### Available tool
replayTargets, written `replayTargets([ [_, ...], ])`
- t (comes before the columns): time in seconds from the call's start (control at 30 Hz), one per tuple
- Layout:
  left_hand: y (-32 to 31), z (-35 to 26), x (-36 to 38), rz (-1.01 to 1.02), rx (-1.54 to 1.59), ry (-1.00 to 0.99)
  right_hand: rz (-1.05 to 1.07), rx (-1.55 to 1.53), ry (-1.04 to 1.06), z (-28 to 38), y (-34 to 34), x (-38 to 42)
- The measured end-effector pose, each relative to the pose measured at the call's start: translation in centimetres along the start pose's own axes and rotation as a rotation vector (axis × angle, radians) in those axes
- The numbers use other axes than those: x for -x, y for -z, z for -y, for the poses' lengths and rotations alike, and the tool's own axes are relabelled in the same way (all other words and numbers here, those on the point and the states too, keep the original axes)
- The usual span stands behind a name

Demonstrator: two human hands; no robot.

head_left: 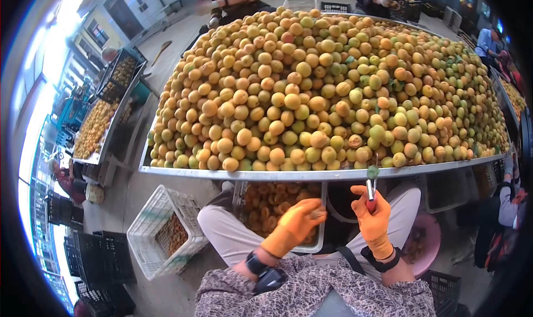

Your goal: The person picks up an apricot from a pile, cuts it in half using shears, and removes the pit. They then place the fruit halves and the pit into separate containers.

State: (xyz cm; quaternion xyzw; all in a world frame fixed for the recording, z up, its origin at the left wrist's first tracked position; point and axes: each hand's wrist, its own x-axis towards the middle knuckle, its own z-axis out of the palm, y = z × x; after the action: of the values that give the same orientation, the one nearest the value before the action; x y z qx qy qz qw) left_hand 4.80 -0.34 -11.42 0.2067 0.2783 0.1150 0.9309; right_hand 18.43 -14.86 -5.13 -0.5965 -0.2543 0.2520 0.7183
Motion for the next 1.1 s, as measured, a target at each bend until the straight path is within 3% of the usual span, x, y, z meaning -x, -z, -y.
replayTargets([
  [0.1,-4.0,0.5,-3.2,0.130,-0.182,0.102,-0.108,0.031,-0.050,0.9,1.0,0.3],
  [0.2,-5.6,-0.6,-3.9,0.234,-0.741,-0.090,-0.185,0.010,-0.039,1.1,2.6,0.3],
  [0.23,-6.0,-1.6,-4.2,0.179,-0.830,-0.163,-0.188,-0.031,-0.027,0.8,3.3,0.3],
  [0.27,-6.5,-2.9,-4.5,0.011,-1.062,-0.304,-0.217,-0.097,-0.046,0.8,3.4,0.3],
  [0.33,-5.3,-5.8,-6.5,-0.200,-1.371,-0.978,-0.248,-0.141,-0.060,0.6,3.6,0.2],
  [0.4,-4.4,-9.5,-8.3,-0.463,-1.469,-1.256,-0.230,-0.133,-0.062,0.2,3.8,0.2],
  [0.47,-3.8,-12.0,-9.4,-0.607,-1.488,-1.293,-0.218,-0.119,-0.065,0.0,4.0,0.2],
  [0.53,-5.0,-13.3,-9.5,-0.328,-1.574,-1.279,-0.165,-0.091,-0.116,0.1,4.1,0.1],
  [0.6,-7.5,-12.4,-8.8,-0.190,-1.729,-1.037,-0.177,-0.077,-0.117,-0.1,3.7,-0.3],
  [0.67,-7.5,-11.3,-10.4,-0.118,-1.935,-0.862,-0.144,-0.130,-0.108,-0.3,3.3,-0.5],
  [0.77,-7.1,-10.2,-12.3,-0.154,-2.063,-0.791,-0.097,-0.097,-0.143,-0.2,2.8,-0.5],
  [0.87,-6.5,-10.4,-12.3,-0.209,-1.967,-0.804,-0.041,-0.118,-0.134,0.1,2.3,-0.3],
  [0.97,-6.8,-11.0,-8.6,0.093,-1.020,-0.616,0.007,-0.222,-0.115,0.5,1.9,-0.1],
  [1.07,-7.9,-10.5,-3.4,0.149,-0.897,-0.526,0.141,-0.178,-0.239,2.5,1.4,-0.3],
  [1.1,-8.0,-10.1,-2.2,0.130,-0.960,-0.576,0.181,-0.208,-0.270,3.4,0.9,-0.4],
])
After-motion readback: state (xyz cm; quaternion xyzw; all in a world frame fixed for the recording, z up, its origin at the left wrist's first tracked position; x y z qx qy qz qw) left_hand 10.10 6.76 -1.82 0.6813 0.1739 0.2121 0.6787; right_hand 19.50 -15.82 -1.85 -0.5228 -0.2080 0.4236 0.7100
